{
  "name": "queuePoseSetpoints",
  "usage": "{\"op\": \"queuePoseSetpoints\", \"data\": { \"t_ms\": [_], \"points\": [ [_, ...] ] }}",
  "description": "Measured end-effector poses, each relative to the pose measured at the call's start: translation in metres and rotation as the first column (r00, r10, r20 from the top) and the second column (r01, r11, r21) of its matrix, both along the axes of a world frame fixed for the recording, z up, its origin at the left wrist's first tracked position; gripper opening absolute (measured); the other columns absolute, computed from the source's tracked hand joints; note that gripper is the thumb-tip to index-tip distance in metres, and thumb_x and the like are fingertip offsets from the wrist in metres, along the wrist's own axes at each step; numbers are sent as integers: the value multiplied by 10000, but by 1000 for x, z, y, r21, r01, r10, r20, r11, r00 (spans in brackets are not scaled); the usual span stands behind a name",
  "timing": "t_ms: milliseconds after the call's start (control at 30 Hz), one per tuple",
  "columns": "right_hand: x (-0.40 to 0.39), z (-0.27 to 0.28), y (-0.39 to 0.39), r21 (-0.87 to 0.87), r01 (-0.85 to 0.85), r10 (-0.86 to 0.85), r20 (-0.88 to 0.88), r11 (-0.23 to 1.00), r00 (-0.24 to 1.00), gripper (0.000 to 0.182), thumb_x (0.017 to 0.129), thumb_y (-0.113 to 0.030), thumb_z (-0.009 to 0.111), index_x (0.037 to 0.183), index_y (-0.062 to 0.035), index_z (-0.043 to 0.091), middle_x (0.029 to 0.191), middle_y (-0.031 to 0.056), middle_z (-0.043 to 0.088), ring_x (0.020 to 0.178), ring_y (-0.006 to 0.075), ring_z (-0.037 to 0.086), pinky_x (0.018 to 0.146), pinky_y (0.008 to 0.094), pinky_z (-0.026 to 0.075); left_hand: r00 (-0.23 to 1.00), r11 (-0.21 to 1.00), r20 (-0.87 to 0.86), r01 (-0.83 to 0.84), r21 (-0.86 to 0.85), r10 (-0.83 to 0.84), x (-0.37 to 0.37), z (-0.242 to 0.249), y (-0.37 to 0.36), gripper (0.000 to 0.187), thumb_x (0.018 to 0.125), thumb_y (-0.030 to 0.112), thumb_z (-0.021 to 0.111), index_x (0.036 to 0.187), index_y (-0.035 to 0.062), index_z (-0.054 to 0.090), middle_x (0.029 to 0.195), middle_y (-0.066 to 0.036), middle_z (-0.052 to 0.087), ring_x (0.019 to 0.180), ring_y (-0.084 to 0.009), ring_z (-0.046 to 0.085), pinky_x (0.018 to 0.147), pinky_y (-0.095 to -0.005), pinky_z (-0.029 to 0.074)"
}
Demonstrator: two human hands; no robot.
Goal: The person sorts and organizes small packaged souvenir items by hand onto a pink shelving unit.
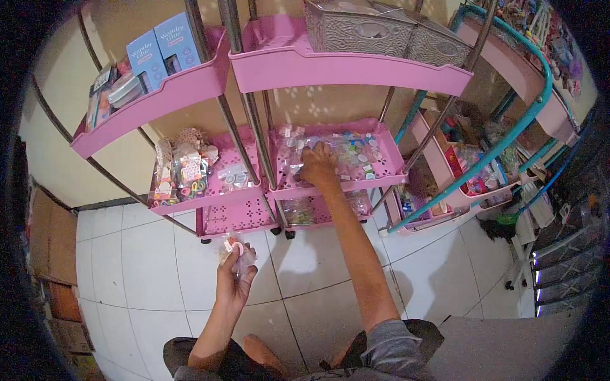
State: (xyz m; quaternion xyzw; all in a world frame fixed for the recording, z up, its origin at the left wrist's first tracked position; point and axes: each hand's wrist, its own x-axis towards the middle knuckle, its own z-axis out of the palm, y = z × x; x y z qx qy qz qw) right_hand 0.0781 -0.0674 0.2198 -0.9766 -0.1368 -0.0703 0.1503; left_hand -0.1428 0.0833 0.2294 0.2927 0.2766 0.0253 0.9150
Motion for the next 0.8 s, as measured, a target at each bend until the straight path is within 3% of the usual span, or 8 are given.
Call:
{"op": "queuePoseSetpoints", "data": {
  "t_ms": [100, 167, 200, 267, 400, 467, 567, 800],
  "points": [
    [2, -5, -4, 135, -151, 162, -71, 979, 984, 418, 492, -211, 707, 823, -35, 523, 940, 134, 497, 980, 277, 422, 780, 488, 330, 999, 1000, -33, -4, 0, 4, 1, -2, 0, 261, 760, 126, 531, 986, 54, 422, 883, -88, 522, 801, -192, 537, 481, -259, 450],
    [13, -22, -11, 653, -229, 389, -109, 722, 915, 359, 519, -89, 695, 820, -22, 511, 794, 99, 552, 765, 186, 536, 649, 340, 437, 1000, 1000, -27, 8, -20, -9, 1, -4, 1, 275, 754, 127, 540, 991, 61, 417, 895, -84, 518, 818, -197, 532, 484, -263, 443],
    [10, -20, -11, 654, -228, 390, -111, 722, 914, 359, 519, -89, 695, 820, -22, 511, 794, 99, 552, 765, 186, 536, 649, 340, 437, 1000, 1000, -30, 8, -20, -8, 1, -5, 0, 275, 754, 127, 540, 991, 61, 417, 895, -84, 518, 818, -197, 532, 484, -263, 443],
    [4, -16, -15, 893, -109, 326, -44, 436, 944, 298, 572, 16, 648, 835, -16, 512, 681, 58, 562, 596, 102, 540, 525, 212, 435, 1000, 1000, -15, 25, 2, -25, 2, -5, -1, 276, 757, 122, 534, 997, 57, 416, 889, -88, 521, 801, -195, 537, 482, -263, 450],
    [-32, 29, -30, 915, -17, 220, -79, 403, 972, 257, 623, 36, 616, 854, -19, 516, 689, 52, 558, 605, 78, 531, 527, 184, 422, 998, 992, -13, 68, 105, -67, 2, 6, -8, 276, 761, 108, 524, 1005, 46, 411, 881, -98, 524, 785, -199, 548, 473, -269, 462],
    [-56, 50, -37, 961, 35, 181, -87, 276, 980, 268, 629, 14, 628, 872, -13, 519, 682, 53, 557, 605, 86, 530, 530, 189, 420, 991, 955, 7, 130, 267, -137, 1, 9, -10, 276, 765, 94, 515, 1010, 30, 406, 882, -110, 525, 773, -207, 557, 464, -275, 473],
    [-94, 73, -41, 978, 28, 200, -70, 205, 977, 282, 623, 1, 643, 877, -2, 521, 693, 50, 558, 598, 85, 523, 523, 186, 418, 980, 935, 57, 162, 316, -189, 1, 11, -13, 292, 764, 107, 510, 1015, 7, 401, 879, -123, 529, 760, -214, 565, 450, -271, 476],
    [-130, 90, -29, 966, 53, 355, -145, 255, 924, 284, 630, -16, 646, 886, 5, 525, 687, 41, 563, 611, 79, 531, 534, 182, 421, 962, 937, 52, 249, 246, -269, -4, 17, -14, 319, 745, 51, 481, 1038, -26, 380, 911, -155, 520, 815, -241, 546, 535, -312, 495]
  ]
}}
